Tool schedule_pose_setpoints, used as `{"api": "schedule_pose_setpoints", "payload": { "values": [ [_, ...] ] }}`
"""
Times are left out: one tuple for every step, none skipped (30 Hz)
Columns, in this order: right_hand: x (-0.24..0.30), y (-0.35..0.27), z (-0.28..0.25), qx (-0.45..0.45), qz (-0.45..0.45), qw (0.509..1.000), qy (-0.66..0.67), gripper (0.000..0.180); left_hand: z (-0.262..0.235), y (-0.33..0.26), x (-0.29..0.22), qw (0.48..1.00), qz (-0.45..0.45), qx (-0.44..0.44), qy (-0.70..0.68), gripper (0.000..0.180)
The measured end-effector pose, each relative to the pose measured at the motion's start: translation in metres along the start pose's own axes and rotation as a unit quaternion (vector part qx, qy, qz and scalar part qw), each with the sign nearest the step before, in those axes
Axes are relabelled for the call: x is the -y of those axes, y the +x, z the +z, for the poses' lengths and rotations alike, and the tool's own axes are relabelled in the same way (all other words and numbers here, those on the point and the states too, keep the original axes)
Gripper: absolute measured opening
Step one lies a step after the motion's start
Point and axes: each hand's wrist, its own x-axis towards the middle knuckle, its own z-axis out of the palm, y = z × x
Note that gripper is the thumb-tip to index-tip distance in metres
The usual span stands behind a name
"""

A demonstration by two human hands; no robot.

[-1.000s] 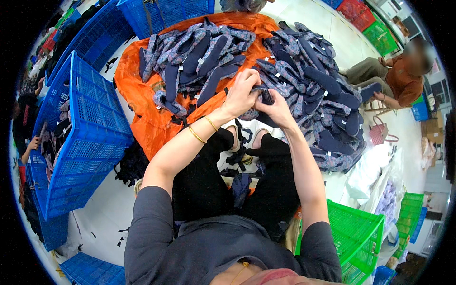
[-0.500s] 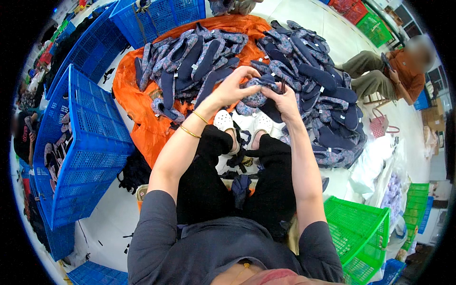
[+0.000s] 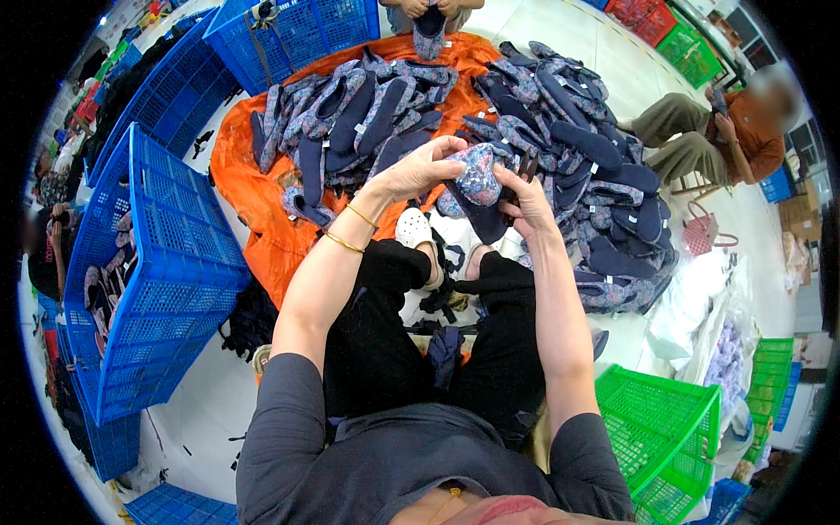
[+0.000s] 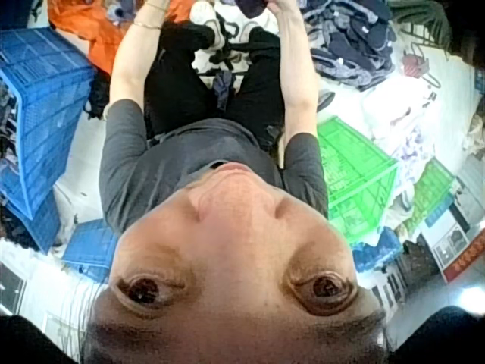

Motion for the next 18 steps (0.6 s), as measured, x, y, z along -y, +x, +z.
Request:
{"api": "schedule_pose_setpoints", "payload": {
  "values": [
    [-0.001,-0.001,0.001,0.004,0.006,1.0,-0.002,0.027,-0.002,0.001,0.002,0.999,0.005,-0.008,0.031,0.051],
    [-0.001,-0.002,0.003,0.008,0.012,1.0,-0.004,0.028,-0.005,0.002,0.005,0.998,0.01,-0.015,0.062,0.051],
    [0.0,-0.004,0.004,0.01,0.018,1.0,-0.006,0.029,-0.002,0.003,0.002,0.995,0.014,-0.022,0.091,0.052],
    [-0.003,-0.004,0.002,0.04,0.014,0.998,-0.043,0.033,0.004,0.002,0.001,0.993,0.005,-0.026,0.119,0.05],
    [-0.001,-0.008,-0.001,0.064,0.014,0.995,-0.074,0.038,0.011,0.001,0.002,0.989,-0.005,-0.029,0.147,0.048],
    [0.002,-0.012,0.006,0.058,0.011,0.995,-0.078,0.04,0.015,-0.004,0.006,0.992,-0.002,-0.029,0.121,0.048],
    [0.003,-0.015,0.011,0.052,0.008,0.995,-0.082,0.043,0.016,-0.006,0.006,0.991,-0.001,-0.033,0.131,0.049],
    [0.002,-0.014,0.012,0.061,0.008,0.995,-0.076,0.043,0.016,-0.008,0.006,0.989,-0.001,-0.036,0.141,0.05],
    [0.003,-0.013,0.011,0.068,0.006,0.995,-0.072,0.044,0.017,-0.009,0.005,0.988,0.0,-0.037,0.151,0.051],
    [0.003,-0.013,0.01,0.076,0.004,0.995,-0.067,0.044,0.016,-0.009,0.004,0.986,-0.001,-0.033,0.164,0.051],
    [0.004,-0.014,0.009,0.068,0.001,0.995,-0.076,0.044,0.015,-0.009,0.002,0.989,-0.011,-0.019,0.146,0.053],
    [0.004,-0.015,0.009,0.061,0.0,0.994,-0.086,0.043,0.015,-0.01,0.0,0.992,-0.021,-0.006,0.126,0.056],
    [0.004,-0.015,0.008,0.054,-0.002,0.994,-0.096,0.043,0.013,-0.01,-0.002,0.994,-0.032,0.008,0.107,0.058],
    [0.004,-0.017,0.007,0.064,-0.004,0.995,-0.075,0.043,0.011,-0.011,-0.002,0.997,-0.034,0.028,0.06,0.061],
    [0.005,-0.019,0.008,0.075,-0.005,0.996,-0.055,0.043,0.008,-0.013,-0.001,0.998,-0.035,0.048,0.012,0.064],
    [0.006,-0.02,0.008,0.085,-0.006,0.996,-0.034,0.043,0.006,-0.015,0.001,0.996,-0.037,0.068,-0.036,0.066],
    [0.007,-0.022,0.007,0.084,-0.006,0.996,-0.034,0.042,0.005,-0.016,0.003,0.997,-0.035,0.067,-0.023,0.067],
    [0.009,-0.024,0.006,0.082,-0.007,0.996,-0.033,0.042,0.006,-0.017,0.003,0.997,-0.034,0.068,-0.009,0.068]
  ]
}}
